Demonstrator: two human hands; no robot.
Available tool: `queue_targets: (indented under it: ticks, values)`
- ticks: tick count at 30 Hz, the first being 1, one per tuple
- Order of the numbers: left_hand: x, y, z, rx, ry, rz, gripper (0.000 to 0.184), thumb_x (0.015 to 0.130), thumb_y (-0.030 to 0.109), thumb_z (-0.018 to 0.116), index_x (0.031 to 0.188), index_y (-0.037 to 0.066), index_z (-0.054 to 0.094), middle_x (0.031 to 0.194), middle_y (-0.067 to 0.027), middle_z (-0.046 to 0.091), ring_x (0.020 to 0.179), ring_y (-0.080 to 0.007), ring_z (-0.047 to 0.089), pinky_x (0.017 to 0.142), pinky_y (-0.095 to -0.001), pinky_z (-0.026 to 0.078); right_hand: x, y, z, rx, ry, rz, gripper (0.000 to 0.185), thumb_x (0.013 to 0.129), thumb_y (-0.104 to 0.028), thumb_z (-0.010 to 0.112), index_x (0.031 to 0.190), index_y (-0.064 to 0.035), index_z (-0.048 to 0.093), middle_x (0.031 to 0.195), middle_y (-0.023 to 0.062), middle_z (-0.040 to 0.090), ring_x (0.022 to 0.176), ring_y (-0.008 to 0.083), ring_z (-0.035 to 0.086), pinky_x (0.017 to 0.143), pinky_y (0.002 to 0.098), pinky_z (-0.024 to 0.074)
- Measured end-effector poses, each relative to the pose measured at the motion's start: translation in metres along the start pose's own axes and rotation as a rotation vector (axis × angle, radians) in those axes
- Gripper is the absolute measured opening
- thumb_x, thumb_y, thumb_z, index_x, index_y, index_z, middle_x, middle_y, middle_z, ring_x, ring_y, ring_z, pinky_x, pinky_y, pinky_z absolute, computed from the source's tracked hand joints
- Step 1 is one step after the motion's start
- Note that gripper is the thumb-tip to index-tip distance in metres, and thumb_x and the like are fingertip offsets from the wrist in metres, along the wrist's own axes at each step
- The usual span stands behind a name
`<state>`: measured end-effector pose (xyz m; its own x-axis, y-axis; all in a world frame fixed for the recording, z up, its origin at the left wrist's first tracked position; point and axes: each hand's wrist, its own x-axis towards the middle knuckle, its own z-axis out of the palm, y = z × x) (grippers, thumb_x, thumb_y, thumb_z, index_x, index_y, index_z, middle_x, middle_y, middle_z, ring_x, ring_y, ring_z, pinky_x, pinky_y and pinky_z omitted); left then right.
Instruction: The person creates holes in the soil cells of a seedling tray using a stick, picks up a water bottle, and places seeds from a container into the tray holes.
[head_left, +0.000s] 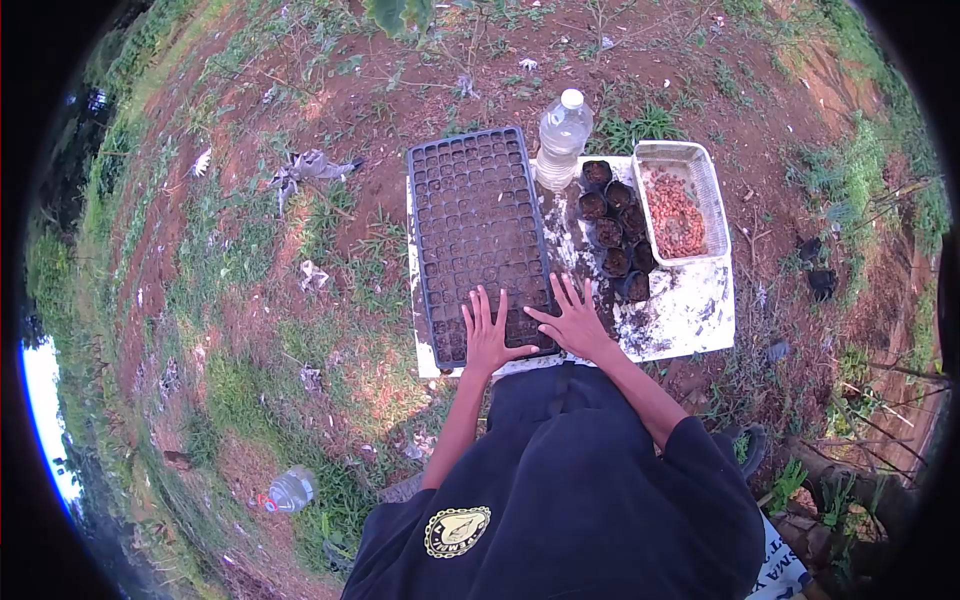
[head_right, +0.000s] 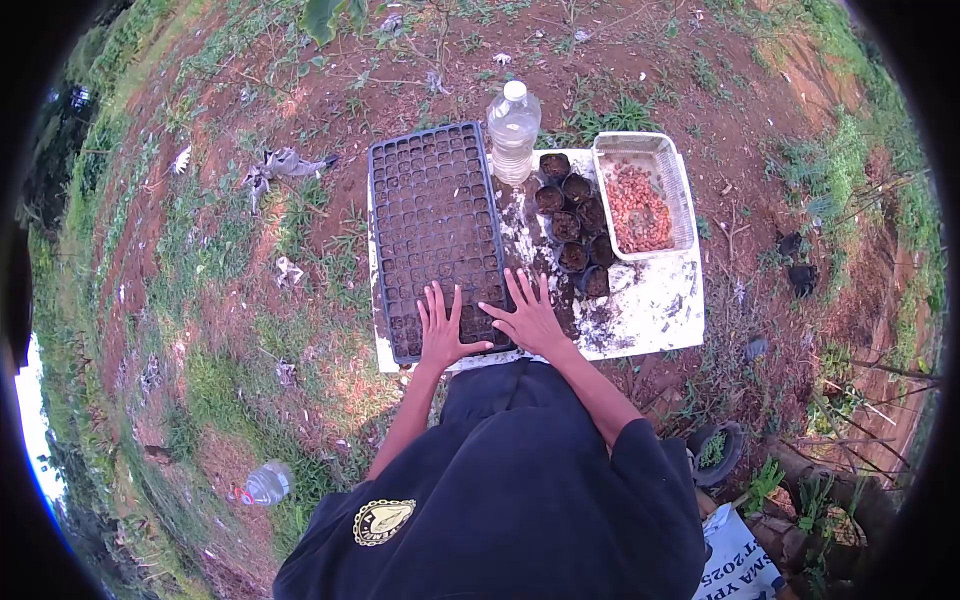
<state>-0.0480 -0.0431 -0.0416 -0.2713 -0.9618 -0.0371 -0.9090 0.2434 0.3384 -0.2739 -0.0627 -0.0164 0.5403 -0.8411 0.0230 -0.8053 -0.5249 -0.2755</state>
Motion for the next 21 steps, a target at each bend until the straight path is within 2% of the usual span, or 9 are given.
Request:
queue_targets:
  ticks: [10,15,21]
  values:
    - [0.0,0.0,0.0,0.001,-0.01,0.005,0.137,0.06,0.088,0.062,0.158,0.005,0.013,0.159,-0.0347,0.0,0.149,-0.0496,-0.001,0.117,-0.0622,0.003,0.005,-0.006,-0.002,-0.001,0.031,0.013,0.046,0.099,-0.047,0.049,0.144,-0.039,0.049,0.161,0.0219,0.018,0.147,0.0424,0.02,0.114,0.0693,0.0077]
    - [0.0,0.0,-0.002,-0.004,-0.021,0.002,0.136,0.061,0.087,0.062,0.158,0.005,0.013,0.159,-0.0347,0.001,0.149,-0.0495,-0.001,0.117,-0.0623,0.003,0.008,-0.007,0.001,-0.02,0.089,0.133,0.047,0.099,-0.049,0.047,0.144,-0.0379,0.049,0.161,0.0206,0.018,0.147,0.0439,0.018,0.113,0.0702,0.007]
    - [0.0,-0.001,-0.002,-0.007,-0.034,0.002,0.135,0.062,0.086,0.063,0.158,0.006,0.013,0.159,-0.0343,0.0,0.149,-0.0492,-0.002,0.117,-0.0625,0.002,0.015,-0.019,0.009,-0.003,0.061,0.052,0.05,0.099,-0.049,0.047,0.146,-0.0317,0.048,0.161,0.0219,0.017,0.147,0.0442,0.016,0.113,0.0705,0.006]
